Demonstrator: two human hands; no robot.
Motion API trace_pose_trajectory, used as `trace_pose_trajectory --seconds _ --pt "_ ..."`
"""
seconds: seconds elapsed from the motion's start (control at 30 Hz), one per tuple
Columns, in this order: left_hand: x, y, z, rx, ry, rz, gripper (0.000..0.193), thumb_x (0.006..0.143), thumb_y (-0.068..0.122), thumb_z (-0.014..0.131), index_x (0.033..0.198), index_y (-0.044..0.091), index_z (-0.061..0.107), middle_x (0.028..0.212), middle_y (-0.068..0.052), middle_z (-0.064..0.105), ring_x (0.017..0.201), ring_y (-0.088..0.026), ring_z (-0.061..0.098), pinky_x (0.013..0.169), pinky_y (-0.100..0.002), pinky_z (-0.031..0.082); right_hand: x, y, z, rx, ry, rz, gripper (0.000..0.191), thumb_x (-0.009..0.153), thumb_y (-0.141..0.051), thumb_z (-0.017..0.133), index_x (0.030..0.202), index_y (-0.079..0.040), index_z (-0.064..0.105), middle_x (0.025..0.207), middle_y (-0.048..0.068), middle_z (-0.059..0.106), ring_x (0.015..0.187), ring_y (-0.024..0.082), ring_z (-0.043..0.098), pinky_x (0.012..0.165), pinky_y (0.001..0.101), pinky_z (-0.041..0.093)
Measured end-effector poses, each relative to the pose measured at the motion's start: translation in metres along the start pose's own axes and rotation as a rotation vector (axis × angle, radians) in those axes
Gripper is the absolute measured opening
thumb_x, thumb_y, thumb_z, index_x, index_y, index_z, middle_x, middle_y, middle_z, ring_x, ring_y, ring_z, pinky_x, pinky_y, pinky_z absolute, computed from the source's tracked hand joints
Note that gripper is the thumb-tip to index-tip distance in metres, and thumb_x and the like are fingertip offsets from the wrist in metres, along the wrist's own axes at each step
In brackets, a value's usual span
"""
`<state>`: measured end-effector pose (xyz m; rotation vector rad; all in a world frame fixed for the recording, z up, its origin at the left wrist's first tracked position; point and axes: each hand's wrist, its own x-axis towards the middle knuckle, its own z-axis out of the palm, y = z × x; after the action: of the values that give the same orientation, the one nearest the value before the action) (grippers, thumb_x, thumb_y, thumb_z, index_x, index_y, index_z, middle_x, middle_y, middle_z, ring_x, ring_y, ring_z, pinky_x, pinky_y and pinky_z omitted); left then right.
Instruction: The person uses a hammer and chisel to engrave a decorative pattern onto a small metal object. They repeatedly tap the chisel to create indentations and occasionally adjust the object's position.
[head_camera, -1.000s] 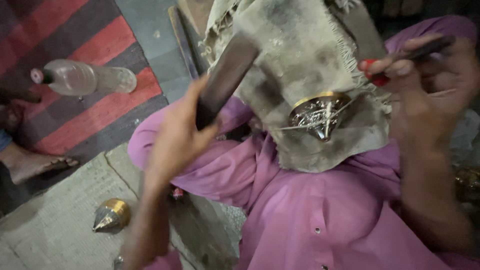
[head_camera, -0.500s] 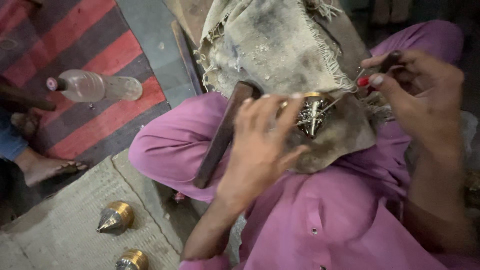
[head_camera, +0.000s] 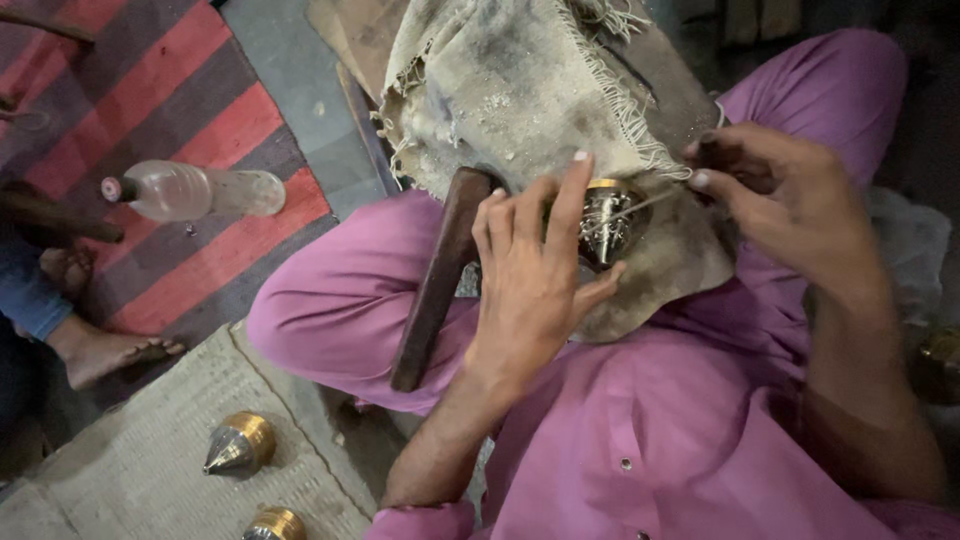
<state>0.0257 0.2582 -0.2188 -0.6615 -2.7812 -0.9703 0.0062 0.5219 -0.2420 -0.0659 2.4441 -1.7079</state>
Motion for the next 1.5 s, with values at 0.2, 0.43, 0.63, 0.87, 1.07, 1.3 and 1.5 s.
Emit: trace_pose_trajectory --seconds 0.2,0.43,0.63,0.87,1.07,1.3,1.5 --pt "-0.011 0.005 0.017 -0.006 0.151 -0.127 0.111 0.074 0.040 0.096 0.158 0.012 0.030 0.134 -0.018 0.049 0.121 -0.035 0.048 0.108 -0.051 0.040 -0.015 -0.003 -0.014 -0.055 0.008 0.022 0.028 0.098 0.003 0.068 0.126 0.003 0.067 0.109 0.009 0.073 0.102 0.013 0.071 0.092 0.0249 0.058" --pt "-0.020 0.000 0.030 0.014 0.218 -0.229 0.107 0.074 0.057 0.092 0.151 0.005 0.038 0.113 -0.013 0.051 0.105 -0.031 0.055 0.097 -0.046 0.047 -0.011 0.008 -0.011 0.005 -0.030 0.020 0.029 0.100 0.003 0.065 0.129 0.005 0.065 0.111 0.008 0.072 0.104 0.013 0.070 0.093 0.0239 0.057" --pt "-0.026 -0.005 0.036 0.052 0.240 -0.244 0.108 0.073 0.068 0.086 0.150 0.006 0.041 0.115 -0.011 0.056 0.104 -0.029 0.057 0.097 -0.046 0.046 -0.009 0.011 -0.011 0.012 -0.044 0.031 0.029 0.101 0.004 0.064 0.130 0.005 0.065 0.111 0.009 0.072 0.104 0.014 0.069 0.092 0.0240 0.057" --pt "-0.026 -0.008 0.041 0.075 0.244 -0.213 0.108 0.075 0.073 0.081 0.149 0.005 0.041 0.128 -0.010 0.061 0.105 -0.027 0.058 0.100 -0.046 0.045 -0.005 0.002 -0.008 -0.083 -0.038 0.043 0.028 0.099 0.007 0.065 0.127 0.005 0.064 0.107 0.013 0.073 0.100 0.015 0.071 0.089 0.0244 0.058" --pt "-0.026 -0.012 0.041 0.034 0.219 -0.224 0.110 0.073 0.075 0.078 0.149 0.003 0.044 0.118 -0.009 0.065 0.098 -0.025 0.059 0.098 -0.045 0.044 -0.005 -0.013 0.003 -0.096 0.235 -0.061 0.013 0.105 0.010 0.062 0.118 0.008 0.062 0.109 0.017 0.071 0.099 0.020 0.072 0.091 0.0302 0.062" --pt "-0.029 -0.004 0.032 0.154 0.158 -0.213 0.106 0.076 0.075 0.075 0.151 0.006 0.046 0.114 -0.012 0.056 0.099 -0.032 0.053 0.096 -0.050 0.043 -0.004 -0.033 0.017 0.213 0.415 -0.083 0.017 0.110 0.014 0.061 0.120 0.001 0.056 0.101 0.015 0.071 0.098 0.022 0.076 0.098 0.0330 0.068" --pt "-0.035 -0.003 0.025 0.049 0.146 -0.143 0.090 0.084 0.046 0.088 0.153 0.014 0.041 0.139 -0.014 0.049 0.119 -0.032 0.051 0.107 -0.047 0.043 -0.001 -0.038 0.028 0.239 0.363 -0.024 0.015 0.107 0.010 0.068 0.115 0.002 0.058 0.103 0.016 0.072 0.096 0.022 0.076 0.093 0.0331 0.067"
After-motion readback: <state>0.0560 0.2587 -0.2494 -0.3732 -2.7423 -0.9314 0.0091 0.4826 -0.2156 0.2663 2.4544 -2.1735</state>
